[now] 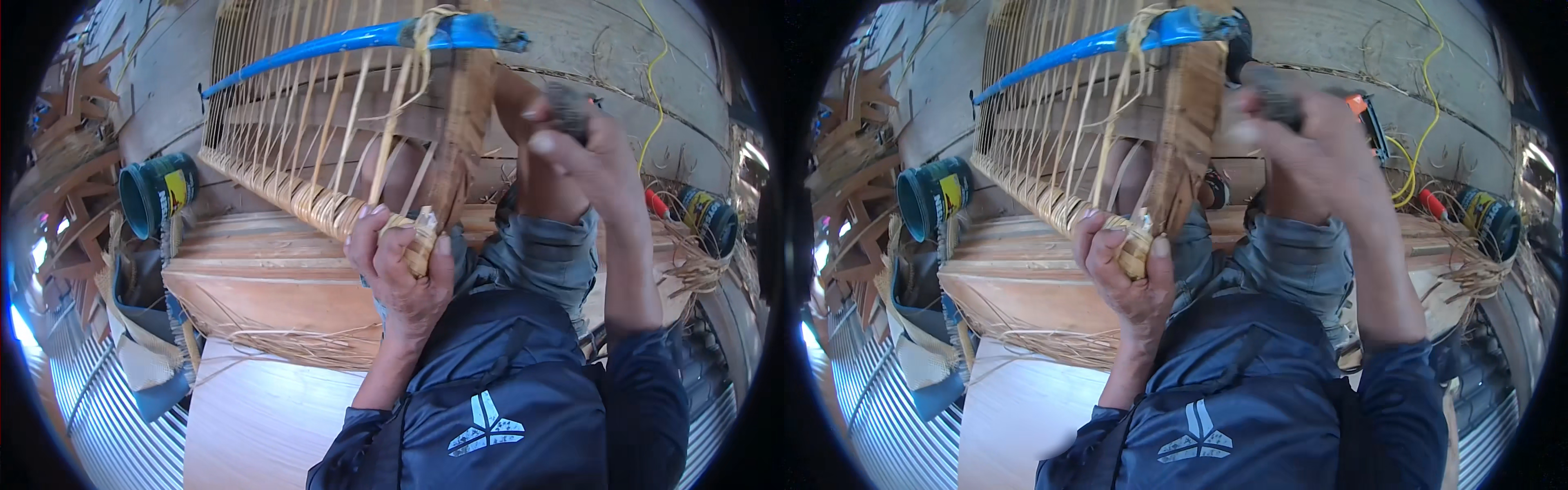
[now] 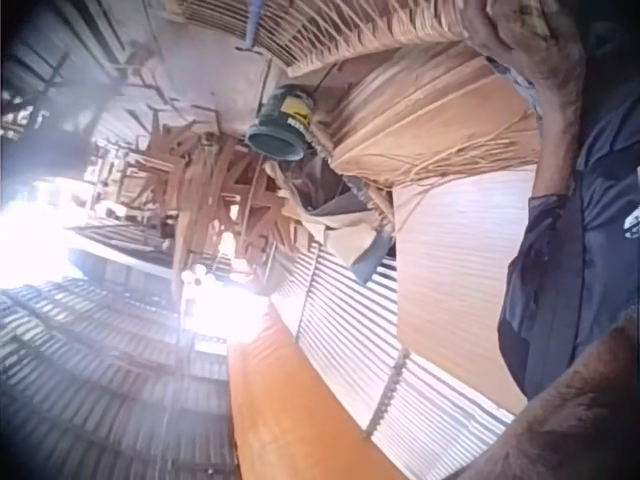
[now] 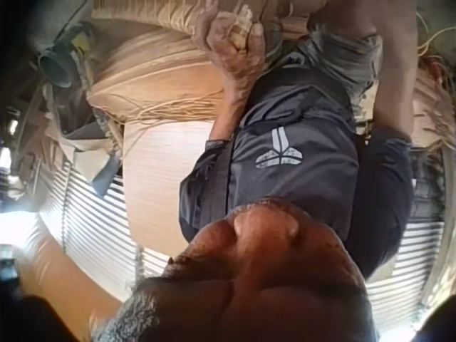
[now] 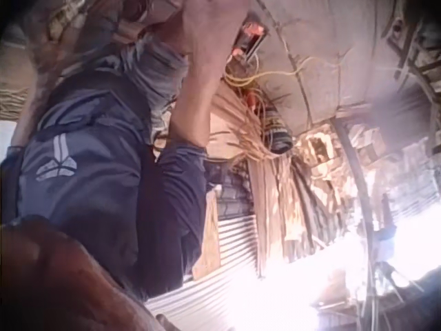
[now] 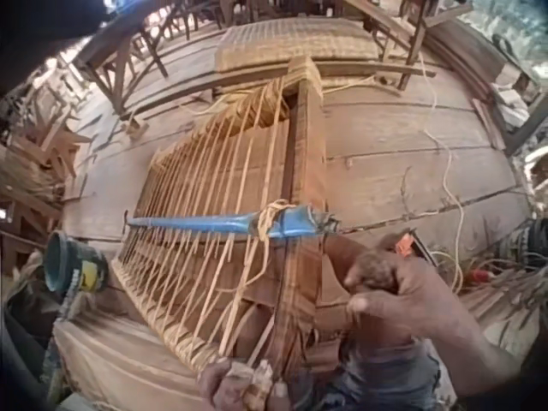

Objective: The person constructs a woven chair panel by wrapping rattan strips around a wooden frame, fastening them with a staple gun, trimming excess strips with pliers and a knife, and hammering the edges.

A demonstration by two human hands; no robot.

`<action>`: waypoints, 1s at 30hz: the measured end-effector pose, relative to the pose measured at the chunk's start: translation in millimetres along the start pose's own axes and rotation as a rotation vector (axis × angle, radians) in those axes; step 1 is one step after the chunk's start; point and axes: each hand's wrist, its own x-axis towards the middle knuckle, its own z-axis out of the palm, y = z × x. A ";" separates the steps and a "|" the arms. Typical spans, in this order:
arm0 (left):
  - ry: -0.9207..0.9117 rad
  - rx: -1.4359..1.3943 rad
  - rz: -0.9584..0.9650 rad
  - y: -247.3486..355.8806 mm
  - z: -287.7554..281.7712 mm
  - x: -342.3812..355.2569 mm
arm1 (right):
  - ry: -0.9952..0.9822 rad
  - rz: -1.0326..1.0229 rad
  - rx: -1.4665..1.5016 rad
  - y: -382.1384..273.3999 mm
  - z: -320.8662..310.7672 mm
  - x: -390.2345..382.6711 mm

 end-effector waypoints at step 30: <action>0.054 0.106 -0.126 -8.2 -0.2 0.3 | 0.847 0.669 0.101 267.0 26.9 -383.1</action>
